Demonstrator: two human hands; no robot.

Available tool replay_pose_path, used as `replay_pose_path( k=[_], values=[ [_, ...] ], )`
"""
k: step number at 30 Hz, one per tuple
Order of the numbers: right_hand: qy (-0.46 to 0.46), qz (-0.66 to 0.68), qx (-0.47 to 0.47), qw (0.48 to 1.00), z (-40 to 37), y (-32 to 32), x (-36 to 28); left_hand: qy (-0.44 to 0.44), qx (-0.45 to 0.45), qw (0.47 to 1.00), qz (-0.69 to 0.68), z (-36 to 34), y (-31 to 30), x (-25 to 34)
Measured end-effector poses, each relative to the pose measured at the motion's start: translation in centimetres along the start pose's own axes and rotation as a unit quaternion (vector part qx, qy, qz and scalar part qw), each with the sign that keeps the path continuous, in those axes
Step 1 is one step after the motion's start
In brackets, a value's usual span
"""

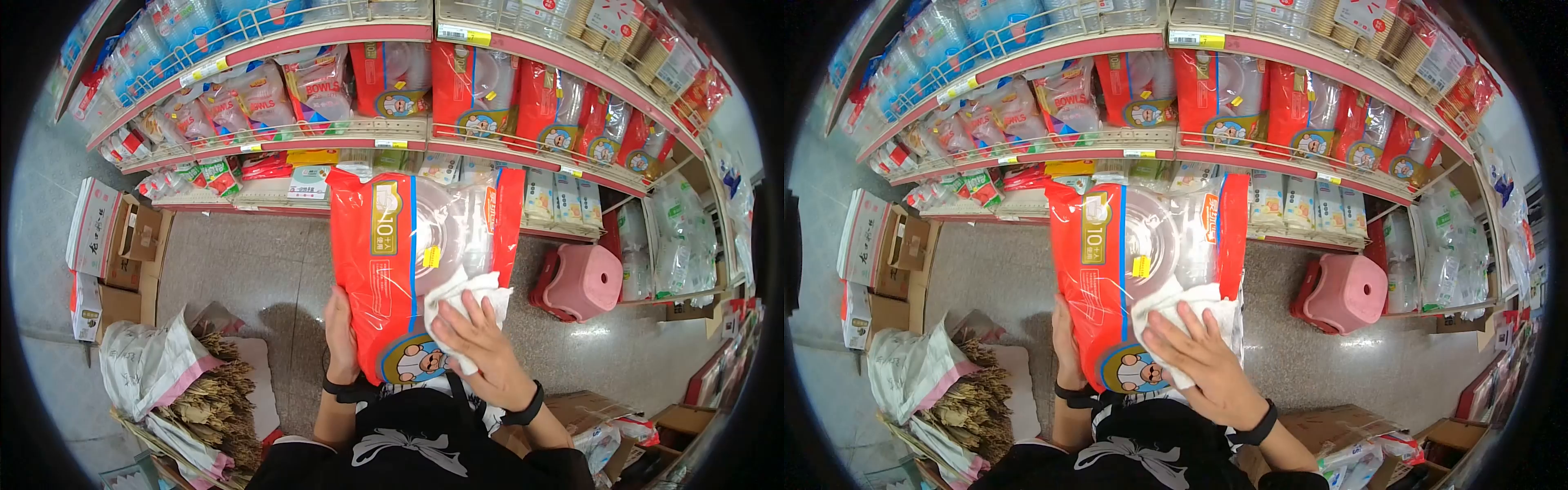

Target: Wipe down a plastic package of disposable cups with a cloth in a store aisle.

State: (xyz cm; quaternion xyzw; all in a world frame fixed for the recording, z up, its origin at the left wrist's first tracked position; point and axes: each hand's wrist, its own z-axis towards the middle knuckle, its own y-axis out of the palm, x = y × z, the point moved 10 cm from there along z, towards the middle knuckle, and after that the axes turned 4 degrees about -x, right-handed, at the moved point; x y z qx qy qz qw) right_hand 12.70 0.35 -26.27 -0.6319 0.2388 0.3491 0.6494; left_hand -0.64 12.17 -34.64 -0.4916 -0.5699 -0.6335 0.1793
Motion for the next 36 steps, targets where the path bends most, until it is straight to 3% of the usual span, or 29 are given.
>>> replay_pose_path(
  k=[5,8,10,11,12,14,15,16,17,18,20,21,22,24,28,36],
  values=[
    [-0.021,-0.052,-0.077,0.995,-1.2,2.7,-0.6,0.006,0.027,1.0,-0.01,0.9,-0.2,0.3],
    [-0.025,0.064,-0.098,0.993,-1.4,3.4,-0.2,0.028,0.04,0.999,-0.006,0.9,0.1,1.3],
    [0.004,0.226,-0.1,0.969,-1.3,2.3,1.0,0.037,0.038,0.998,0.02,0.8,-0.8,0.8],
    [0.043,0.366,-0.042,0.929,-1.4,1.1,2.1,0.045,0.033,0.997,0.047,0.7,-0.9,0.9],
    [0.192,0.432,0.056,0.88,-3.8,1.1,6.2,0.045,0.035,0.997,0.049,0.7,-0.9,1.0],
    [0.164,0.565,0.312,0.746,-4.4,-3.2,8.5,0.03,0.041,0.998,0.03,0.5,-0.4,0.8],
    [0.149,0.55,0.396,0.72,-4.2,-5.4,8.4,0.03,0.045,0.998,0.026,0.2,-0.4,0.7],
    [0.173,0.452,0.507,0.714,-5.9,-7.3,9.8,0.032,0.017,0.998,0.043,0.0,0.3,0.7],
    [0.11,0.466,0.458,0.749,-3.7,-8.8,8.1,0.035,-0.012,0.997,0.062,-0.1,1.0,0.7],
    [0.11,0.465,0.456,0.751,-2.9,-9.3,7.7,0.036,-0.01,0.998,0.06,-0.3,1.2,0.6],
    [0.096,0.298,0.348,0.884,0.7,-9.6,4.7,0.025,-0.041,0.995,0.092,-0.7,2.2,0.1],
    [0.044,0.152,0.268,0.95,2.8,-9.5,2.6,0.02,-0.062,0.992,0.109,-0.8,2.4,-0.2],
    [-0.01,0.0,0.18,0.984,4.3,-8.3,0.7,0.02,-0.063,0.992,0.109,-0.8,2.7,-0.1],
    [0.023,-0.123,0.086,0.988,5.5,-5.4,-0.2,0.029,-0.07,0.991,0.111,-1.0,3.8,0.5],
    [-0.01,-0.035,-0.012,0.999,4.7,-1.1,-0.6,0.019,-0.06,0.994,0.094,-0.5,2.7,-0.1],
    [-0.021,-0.05,-0.015,0.998,0.9,2.3,-2.0,0.016,-0.023,0.997,0.069,-0.3,1.6,-0.7]
  ],
)
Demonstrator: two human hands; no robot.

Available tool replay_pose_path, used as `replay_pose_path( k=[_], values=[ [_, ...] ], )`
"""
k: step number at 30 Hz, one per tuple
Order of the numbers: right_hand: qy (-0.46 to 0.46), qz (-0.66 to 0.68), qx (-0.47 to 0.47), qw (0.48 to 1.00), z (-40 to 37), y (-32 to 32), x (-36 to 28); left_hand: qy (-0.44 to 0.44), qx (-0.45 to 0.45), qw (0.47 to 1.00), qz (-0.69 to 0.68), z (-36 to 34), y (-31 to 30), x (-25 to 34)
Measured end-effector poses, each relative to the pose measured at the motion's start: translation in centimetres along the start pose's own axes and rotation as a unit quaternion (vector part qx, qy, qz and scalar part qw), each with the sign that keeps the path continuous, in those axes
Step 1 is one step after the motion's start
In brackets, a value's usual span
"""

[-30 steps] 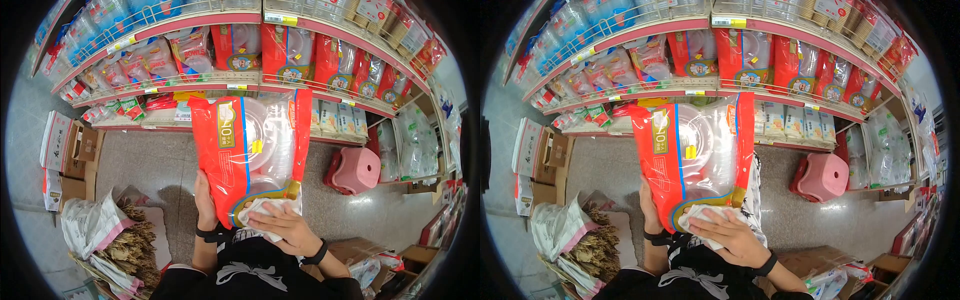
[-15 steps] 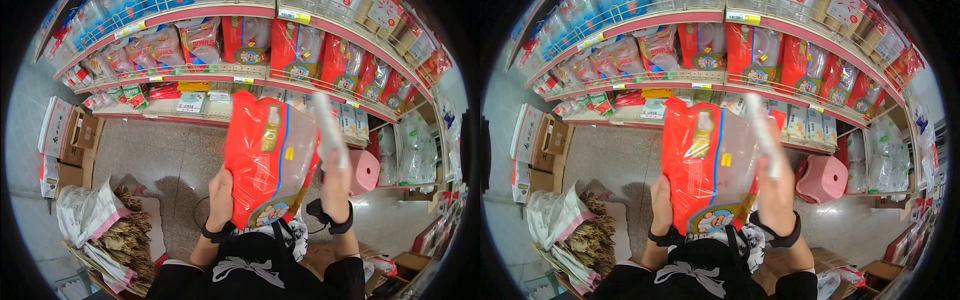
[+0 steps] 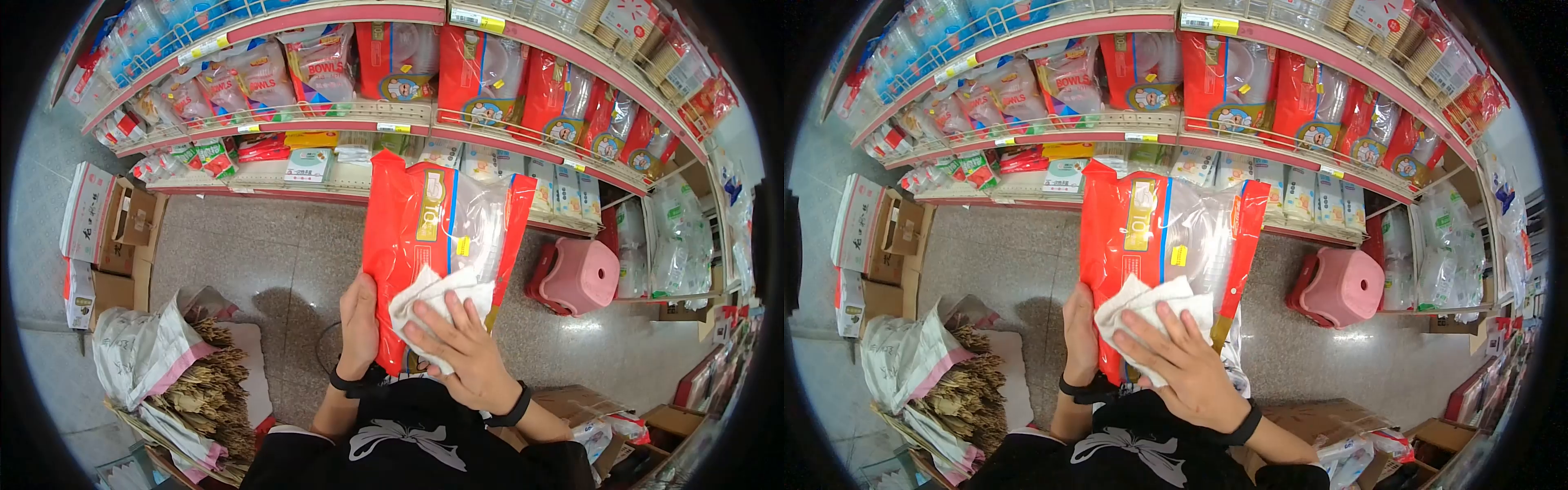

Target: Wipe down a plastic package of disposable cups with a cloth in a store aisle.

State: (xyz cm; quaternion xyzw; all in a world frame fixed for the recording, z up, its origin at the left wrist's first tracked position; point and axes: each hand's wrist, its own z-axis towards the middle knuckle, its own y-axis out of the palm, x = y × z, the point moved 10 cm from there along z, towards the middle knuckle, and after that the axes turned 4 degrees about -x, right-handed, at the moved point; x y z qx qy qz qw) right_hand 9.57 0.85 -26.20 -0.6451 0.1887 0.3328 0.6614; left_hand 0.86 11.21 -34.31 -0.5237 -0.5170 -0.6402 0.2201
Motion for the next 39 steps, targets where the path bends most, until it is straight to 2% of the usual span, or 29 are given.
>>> replay_pose_path(
  k=[3,6,8,9,10,12,14,16,18,20,21,22,24,28,35,37,39],
  values=[
    [-0.014,0.009,-0.029,0.999,-1.5,1.6,0.2,-0.043,0.012,0.998,-0.047,0.3,0.7,0.3],
    [-0.016,0.044,-0.055,0.997,-1.9,1.8,0.4,-0.01,0.01,1.0,-0.004,0.6,-0.4,0.4],
    [0.011,0.257,-0.058,0.965,-1.8,0.5,2.0,0.0,0.017,1.0,0.019,0.6,-0.3,0.7],
    [0.134,0.344,-0.03,0.929,-3.4,0.4,5.0,0.01,0.02,0.998,0.054,0.5,-0.4,1.0],
    [0.254,0.422,-0.001,0.87,-5.3,0.8,7.6,0.021,0.023,0.996,0.089,0.3,-0.4,1.3],
    [0.309,0.414,0.201,0.832,-5.7,-4.3,9.2,0.028,0.014,0.993,0.113,0.1,0.2,1.5],
    [0.157,0.471,0.349,0.795,-3.6,-8.2,7.8,0.035,0.004,0.99,0.135,-0.1,0.9,1.4],
    [0.104,0.364,0.324,0.867,-0.8,-10.0,5.5,0.027,-0.008,0.988,0.154,-0.3,1.9,0.9],
    [0.046,0.13,0.19,0.972,2.5,-9.5,2.8,0.047,-0.006,0.985,0.164,-0.6,2.5,1.0],
    [0.015,0.04,0.076,0.996,4.5,-6.7,0.8,0.029,-0.035,0.968,0.246,-1.0,3.0,0.8],
    [0.027,-0.007,0.041,0.999,4.7,-5.4,0.7,0.021,-0.012,0.983,0.184,-1.2,2.2,-0.2],
    [0.021,-0.017,0.014,1.0,4.4,-4.7,-0.1,0.02,-0.014,0.982,0.186,-1.2,2.2,-0.1],
    [0.003,-0.036,-0.002,0.999,3.5,-2.8,-0.4,0.031,0.021,0.991,0.125,-1.2,1.4,0.1],
    [-0.007,-0.002,0.01,1.0,1.7,-1.1,-0.5,0.051,-0.016,0.985,0.167,-1.2,1.1,0.7],
    [-0.018,-0.015,-0.003,1.0,0.0,-0.5,-1.2,0.071,-0.052,0.984,0.154,-1.1,2.7,1.3],
    [-0.035,0.004,-0.028,0.999,-0.3,-0.3,-1.5,0.009,-0.042,0.991,0.124,-1.1,2.3,0.2],
    [-0.046,0.014,-0.033,0.998,-0.7,-0.2,-1.2,-0.002,-0.046,0.989,0.138,-1.2,1.6,-0.6]
  ],
)
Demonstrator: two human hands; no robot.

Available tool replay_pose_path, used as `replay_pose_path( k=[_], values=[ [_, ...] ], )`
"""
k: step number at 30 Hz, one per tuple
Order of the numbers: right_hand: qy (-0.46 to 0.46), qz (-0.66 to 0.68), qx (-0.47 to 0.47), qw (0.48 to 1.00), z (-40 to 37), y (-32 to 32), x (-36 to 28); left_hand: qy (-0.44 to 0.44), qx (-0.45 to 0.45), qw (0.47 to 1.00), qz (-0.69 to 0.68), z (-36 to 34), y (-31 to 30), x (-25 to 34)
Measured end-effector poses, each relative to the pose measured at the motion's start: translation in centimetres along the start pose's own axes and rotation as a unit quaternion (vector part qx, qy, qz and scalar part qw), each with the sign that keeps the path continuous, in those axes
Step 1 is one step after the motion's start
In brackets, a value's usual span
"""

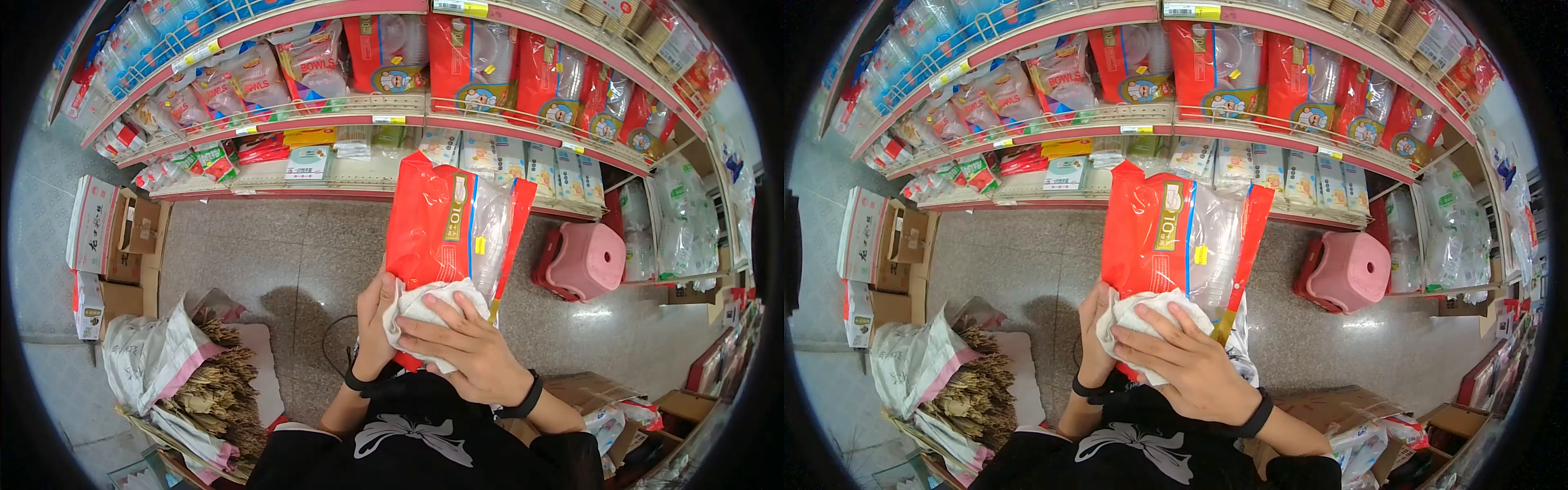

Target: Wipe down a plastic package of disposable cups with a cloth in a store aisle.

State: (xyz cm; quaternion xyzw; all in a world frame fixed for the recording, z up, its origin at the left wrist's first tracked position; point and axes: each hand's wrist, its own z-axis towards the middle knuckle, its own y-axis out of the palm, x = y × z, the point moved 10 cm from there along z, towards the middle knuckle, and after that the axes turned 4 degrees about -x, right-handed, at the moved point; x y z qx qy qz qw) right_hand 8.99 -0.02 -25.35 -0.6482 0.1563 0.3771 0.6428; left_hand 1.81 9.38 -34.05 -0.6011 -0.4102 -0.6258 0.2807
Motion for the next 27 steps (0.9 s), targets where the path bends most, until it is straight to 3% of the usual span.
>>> replay_pose_path(
  k=[5,7,11,14,15,16,17,18,20,21,23,25,26,27],
  values=[
    [-0.034,0.035,-0.02,0.999,-0.6,0.5,-0.2,-0.036,-0.003,0.999,0.014,-0.1,0.0,-1.1],
    [-0.07,0.057,-0.041,0.995,-0.9,1.0,-0.7,-0.008,0.011,0.998,-0.065,0.1,0.6,-0.1],
    [-0.096,0.127,-0.047,0.986,-0.5,0.8,-0.6,-0.021,0.018,0.999,-0.022,0.3,0.4,0.3],
    [-0.05,0.161,0.129,0.977,-2.7,-3.6,2.1,0.007,0.04,0.999,-0.011,0.4,-0.3,0.7],
    [-0.063,0.242,0.286,0.925,-4.2,-6.0,3.7,0.008,0.04,0.999,-0.009,0.3,-0.5,0.8],
    [0.106,0.272,0.448,0.845,-7.3,-7.0,7.1,0.006,0.039,0.999,-0.026,0.3,-0.7,1.0],
    [0.089,0.241,0.541,0.8,-8.2,-9.4,7.3,0.004,0.038,0.998,-0.045,0.3,-0.8,1.0],
    [0.128,0.199,0.577,0.782,-8.3,-11.1,7.0,0.004,0.039,0.998,-0.045,0.3,-1.0,1.1],
    [0.108,0.091,0.525,0.839,-5.9,-12.8,6.0,-0.003,0.004,0.998,-0.07,0.3,-0.4,1.0],
    [0.109,0.091,0.525,0.839,-5.3,-13.3,6.3,-0.003,0.004,0.998,-0.07,0.3,-0.2,1.1],
    [0.088,-0.056,0.328,0.939,-0.9,-11.7,4.9,-0.013,-0.02,0.996,-0.09,0.3,0.6,1.2],
    [0.106,-0.061,0.225,0.967,1.0,-9.0,5.0,-0.01,-0.025,0.994,-0.102,0.3,0.7,0.9],
    [0.119,-0.124,0.165,0.971,1.6,-7.5,4.7,-0.005,-0.028,0.993,-0.114,0.4,0.7,0.7],
    [0.108,-0.09,0.145,0.979,1.8,-6.4,4.4,-0.006,-0.028,0.993,-0.115,0.5,0.6,0.5]
  ],
)
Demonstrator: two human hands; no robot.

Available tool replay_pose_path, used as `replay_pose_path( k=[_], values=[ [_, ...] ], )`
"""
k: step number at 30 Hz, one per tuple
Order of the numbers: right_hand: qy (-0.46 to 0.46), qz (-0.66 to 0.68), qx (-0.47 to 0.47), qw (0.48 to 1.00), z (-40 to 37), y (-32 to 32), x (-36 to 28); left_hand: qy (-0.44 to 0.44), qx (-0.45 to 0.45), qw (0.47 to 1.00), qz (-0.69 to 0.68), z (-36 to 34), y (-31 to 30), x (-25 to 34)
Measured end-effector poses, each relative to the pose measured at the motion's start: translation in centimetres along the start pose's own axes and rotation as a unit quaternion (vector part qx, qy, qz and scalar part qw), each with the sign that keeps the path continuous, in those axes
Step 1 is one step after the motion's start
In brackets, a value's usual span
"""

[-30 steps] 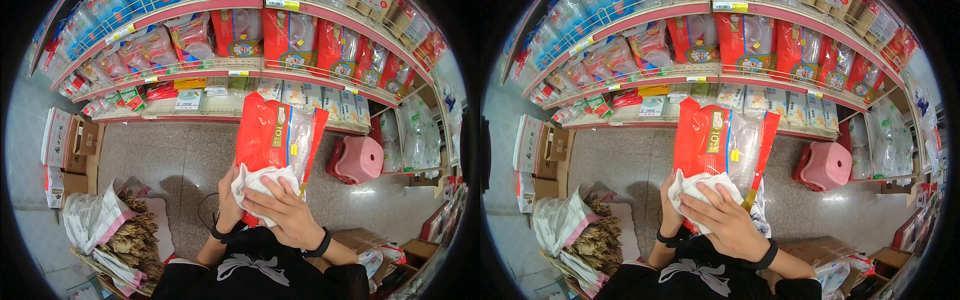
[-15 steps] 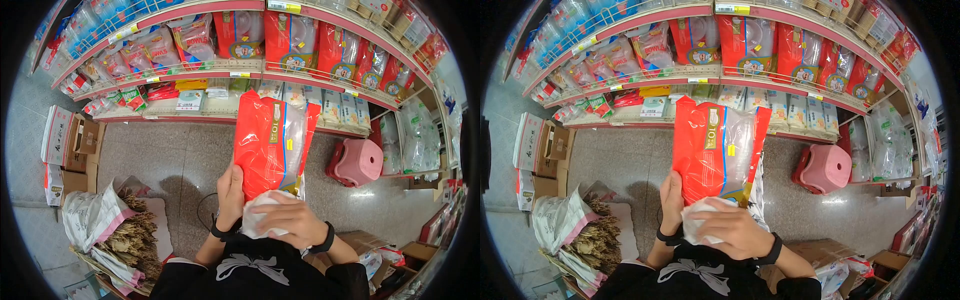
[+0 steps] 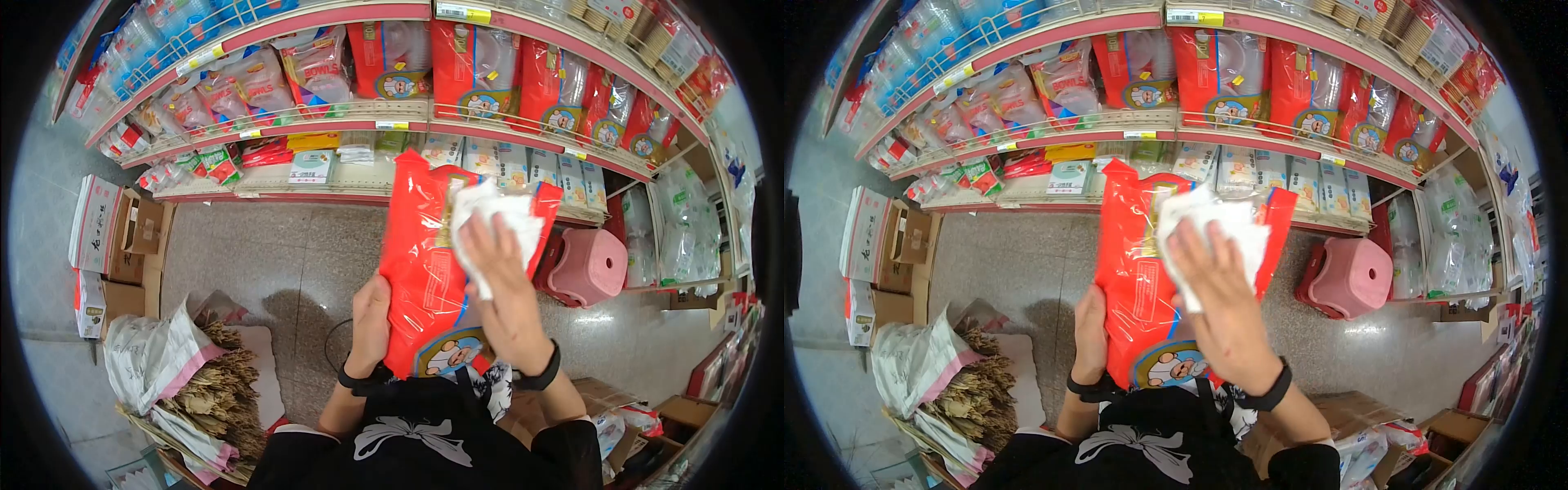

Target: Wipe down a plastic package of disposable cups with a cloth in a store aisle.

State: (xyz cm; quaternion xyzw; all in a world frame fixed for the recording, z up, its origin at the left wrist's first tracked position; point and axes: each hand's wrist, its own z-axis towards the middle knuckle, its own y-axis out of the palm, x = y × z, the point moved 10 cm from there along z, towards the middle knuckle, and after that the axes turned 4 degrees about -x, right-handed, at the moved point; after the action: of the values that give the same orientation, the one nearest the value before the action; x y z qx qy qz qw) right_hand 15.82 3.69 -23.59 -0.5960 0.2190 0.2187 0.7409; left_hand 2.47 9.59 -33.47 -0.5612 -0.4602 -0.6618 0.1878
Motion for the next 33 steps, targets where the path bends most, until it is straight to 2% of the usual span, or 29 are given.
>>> replay_pose_path(
  k=[2,4,6,10,12,16,18,20,22,23,24,25,27,28,29,30,32,33],
  values=[
    [-0.008,0.084,-0.055,0.995,-0.8,1.5,-0.9,-0.03,0.049,0.997,-0.055,0.1,-1.4,-0.9],
    [-0.01,0.116,-0.052,0.992,-1.7,2.4,-1.3,-0.038,0.053,0.996,-0.056,0.3,-1.9,-0.7],
    [-0.02,0.149,-0.063,0.987,-2.5,3.0,-1.6,-0.017,0.055,0.998,0.003,0.5,-2.2,0.0],
    [-0.027,0.141,-0.07,0.987,-3.8,4.0,-1.7,-0.005,0.061,0.998,0.019,0.7,-2.3,0.2],
    [-0.031,0.119,-0.079,0.989,-4.4,4.7,-1.7,-0.021,0.099,0.995,-0.011,0.8,-2.7,0.0],
    [-0.048,0.116,-0.106,0.986,-5.6,6.7,-2.8,-0.003,0.114,0.992,-0.045,1.3,-3.6,1.0],
    [-0.059,0.152,-0.144,0.976,-6.2,7.6,-3.1,0.015,0.118,0.993,-0.016,1.3,-4.2,1.8],
    [-0.063,0.164,-0.141,0.974,-6.2,7.2,-3.0,0.014,0.138,0.99,-0.013,1.2,-4.6,2.0],
    [-0.035,0.318,-0.163,0.933,-6.2,7.0,-1.7,0.017,0.134,0.991,-0.001,1.2,-4.6,2.4],
    [0.0,0.386,-0.141,0.912,-5.9,6.2,-0.5,0.017,0.134,0.991,-0.001,1.1,-4.7,2.3],
    [0.117,0.444,-0.103,0.883,-6.6,5.4,1.8,0.013,0.136,0.991,-0.005,1.1,-4.8,2.2],
    [0.194,0.482,-0.015,0.855,-7.7,4.3,4.4,0.009,0.138,0.99,-0.009,1.0,-4.9,2.1],
    [0.289,0.432,0.215,0.827,-10.0,0.5,9.7,0.007,0.137,0.99,-0.023,0.9,-4.3,2.7],
    [0.266,0.434,0.348,0.787,-10.6,-1.9,11.5,0.006,0.136,0.99,-0.039,0.8,-4.1,2.9],
    [0.216,0.306,0.415,0.829,-10.3,-5.0,10.6,0.007,0.135,0.99,-0.039,0.8,-4.2,2.8],
    [0.215,0.306,0.416,0.829,-9.5,-5.8,10.5,0.001,0.12,0.992,-0.036,0.7,-4.1,2.5],
    [0.208,0.35,0.322,0.854,-6.4,-5.8,9.7,-0.004,0.103,0.994,-0.034,0.5,-3.7,2.2],
    [0.208,0.35,0.323,0.854,-5.3,-6.5,9.4,-0.021,0.088,0.995,-0.039,0.5,-3.2,1.8]
  ],
)
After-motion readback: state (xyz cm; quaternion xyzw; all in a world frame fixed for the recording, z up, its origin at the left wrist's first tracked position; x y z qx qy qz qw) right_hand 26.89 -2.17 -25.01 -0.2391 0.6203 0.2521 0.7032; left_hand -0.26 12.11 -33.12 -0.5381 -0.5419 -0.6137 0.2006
